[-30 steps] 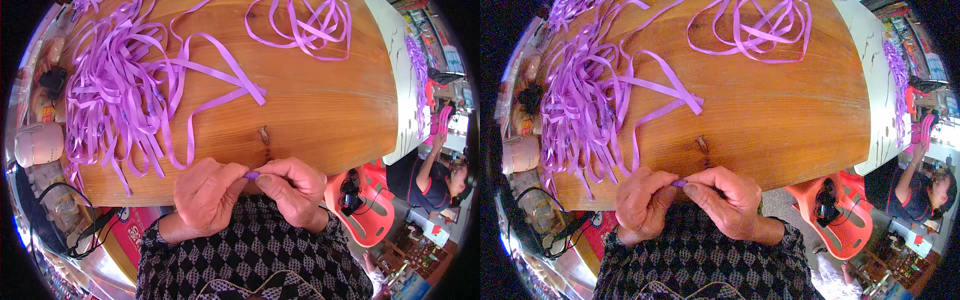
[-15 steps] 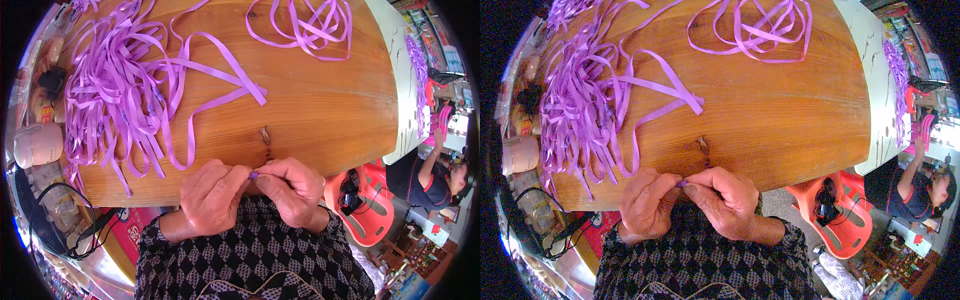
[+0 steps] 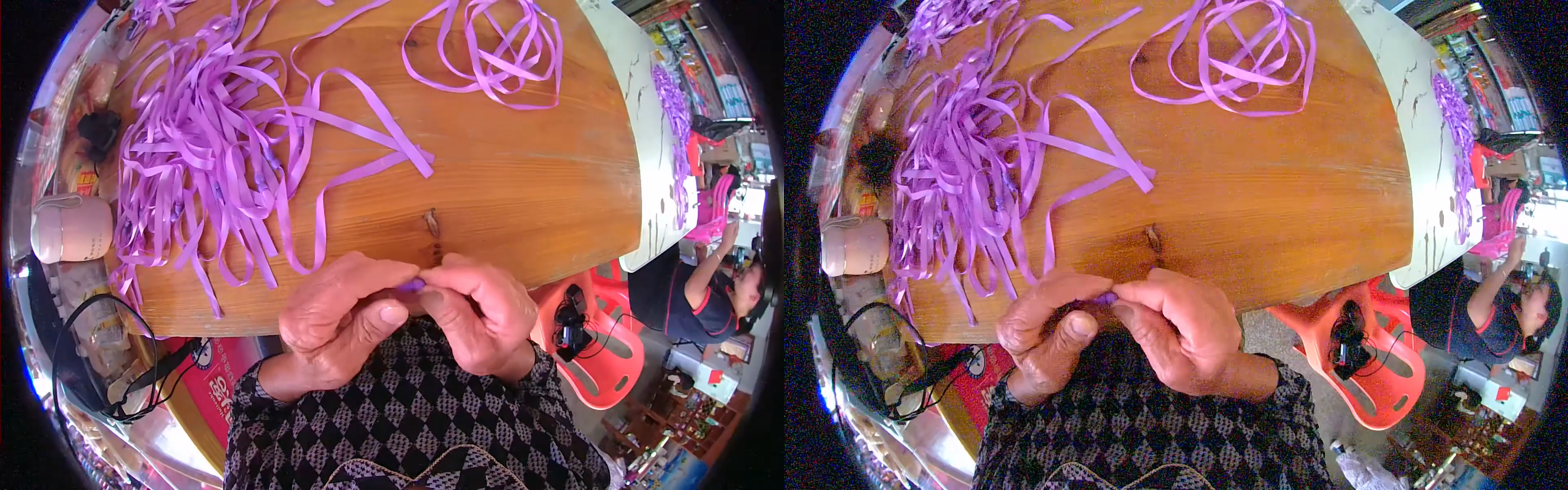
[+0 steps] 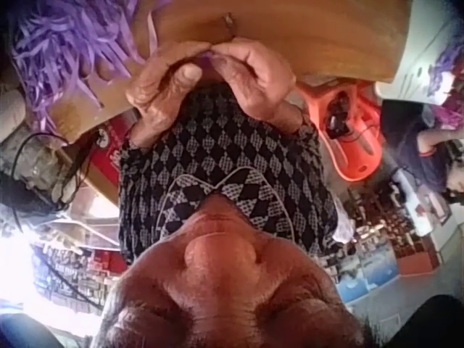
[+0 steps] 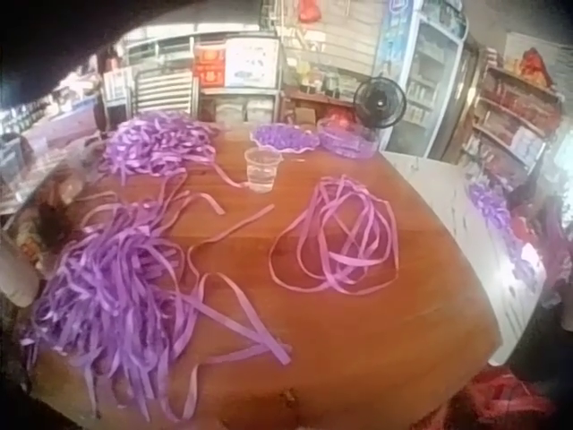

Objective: The person ties knots in purple ribbons by hand, pulling each ribbon taut and then folding and looping it to form a knot. They repeat this process for each ribbon, picking up new ones from the pile on the wooden table.

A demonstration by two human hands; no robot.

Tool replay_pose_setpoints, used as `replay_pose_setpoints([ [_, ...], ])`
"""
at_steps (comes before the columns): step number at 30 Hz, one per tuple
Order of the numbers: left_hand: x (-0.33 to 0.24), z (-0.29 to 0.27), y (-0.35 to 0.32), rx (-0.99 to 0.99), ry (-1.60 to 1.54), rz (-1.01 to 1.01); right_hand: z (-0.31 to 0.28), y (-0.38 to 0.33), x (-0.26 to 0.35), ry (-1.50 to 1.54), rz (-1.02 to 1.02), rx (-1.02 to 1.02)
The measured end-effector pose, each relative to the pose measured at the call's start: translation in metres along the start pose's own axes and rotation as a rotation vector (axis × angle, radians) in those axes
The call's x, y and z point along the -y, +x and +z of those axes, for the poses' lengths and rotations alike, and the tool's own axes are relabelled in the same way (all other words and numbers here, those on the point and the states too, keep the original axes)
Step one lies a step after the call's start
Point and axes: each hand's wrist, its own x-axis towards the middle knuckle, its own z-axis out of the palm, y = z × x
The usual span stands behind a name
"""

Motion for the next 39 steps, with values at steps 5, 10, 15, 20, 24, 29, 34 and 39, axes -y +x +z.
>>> replay_pose_setpoints([
  [5, -0.001, 0.011, -0.01, -0.129, -0.383, -0.243, 0.004, -0.003, -0.002, -0.107, -0.206, -0.016],
  [10, 0.005, 0.004, -0.017, -0.099, -0.391, -0.267, 0.007, -0.005, -0.001, -0.176, -0.305, -0.059],
  [15, 0.006, 0.006, -0.013, -0.116, 0.034, 0.026, 0.007, -0.005, 0.001, -0.1, -0.219, -0.054],
  [20, 0.003, 0.011, -0.013, -0.142, 0.129, 0.05, 0.01, -0.008, -0.001, -0.259, -0.318, -0.038],
  [24, 0.006, 0.008, -0.013, -0.098, 0.14, 0.07, 0.008, -0.008, -0.009, -0.296, -0.395, -0.028],
  [29, 0.006, 0.0, -0.012, 0.016, 0.067, -0.001, 0.001, -0.003, -0.011, -0.35, -0.477, 0.023],
  [34, 0.003, 0.002, -0.013, 0.006, -0.3, -0.363, -0.006, 0.008, -0.007, -0.354, -0.449, 0.105],
  [39, 0.004, 0.007, -0.013, -0.058, -0.458, -0.501, -0.006, 0.008, -0.014, -0.135, -0.331, 0.094],
])
